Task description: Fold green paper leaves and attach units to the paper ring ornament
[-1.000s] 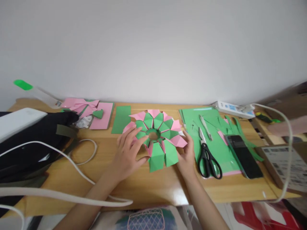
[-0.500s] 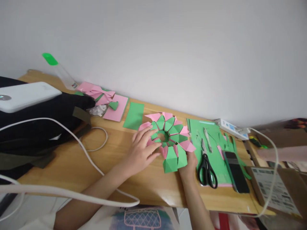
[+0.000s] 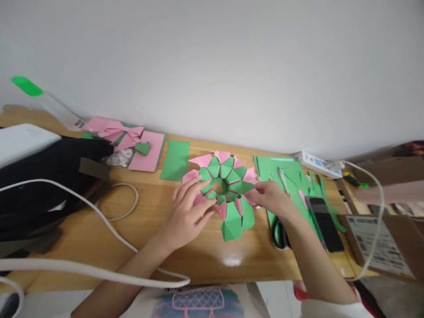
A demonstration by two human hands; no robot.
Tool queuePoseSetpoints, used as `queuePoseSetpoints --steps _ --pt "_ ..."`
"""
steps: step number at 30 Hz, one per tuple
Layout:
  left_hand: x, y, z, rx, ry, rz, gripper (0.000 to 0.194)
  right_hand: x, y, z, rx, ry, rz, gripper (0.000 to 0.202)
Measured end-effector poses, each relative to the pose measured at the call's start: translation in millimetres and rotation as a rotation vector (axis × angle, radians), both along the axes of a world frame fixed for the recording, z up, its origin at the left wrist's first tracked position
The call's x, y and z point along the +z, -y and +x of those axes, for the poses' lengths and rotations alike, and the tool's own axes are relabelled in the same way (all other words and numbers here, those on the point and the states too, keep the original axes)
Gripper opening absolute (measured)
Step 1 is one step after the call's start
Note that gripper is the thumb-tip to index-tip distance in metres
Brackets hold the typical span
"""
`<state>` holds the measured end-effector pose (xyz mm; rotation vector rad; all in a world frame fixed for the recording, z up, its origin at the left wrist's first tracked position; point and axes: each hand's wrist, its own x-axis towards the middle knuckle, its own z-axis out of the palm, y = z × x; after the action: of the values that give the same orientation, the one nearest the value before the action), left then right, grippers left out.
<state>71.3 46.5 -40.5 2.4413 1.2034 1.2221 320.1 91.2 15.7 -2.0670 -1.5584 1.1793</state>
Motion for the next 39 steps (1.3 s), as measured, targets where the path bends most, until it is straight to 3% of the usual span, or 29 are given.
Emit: queuePoseSetpoints --steps 8,14,29,35,39 --pt "0.6 2.5 1.7 -0.012 -0.003 -0.033 0.018 0.7 -2.2 -12.0 0.083 0.256 0.073 0.025" --pt "1.8 3.8 0.7 -0.023 0.01 -0.03 0.017 -3.9 -6.4 -18.8 0.058 0.404 0.161 0.048" --pt "1.2 5.6 1.8 -0.046 -0.003 -0.042 0.019 -10.8 -7.8 -17.5 0.085 0.366 0.224 0.047" --pt "0.4 4.6 2.3 -0.039 -0.007 -0.037 0.02 3.1 -2.9 -16.1 0.018 0.392 0.239 0.052" --pt "0.5 4.2 2.1 -0.033 -0.022 -0.026 0.022 10.4 16.9 -6.5 -0.103 0.378 0.287 0.062"
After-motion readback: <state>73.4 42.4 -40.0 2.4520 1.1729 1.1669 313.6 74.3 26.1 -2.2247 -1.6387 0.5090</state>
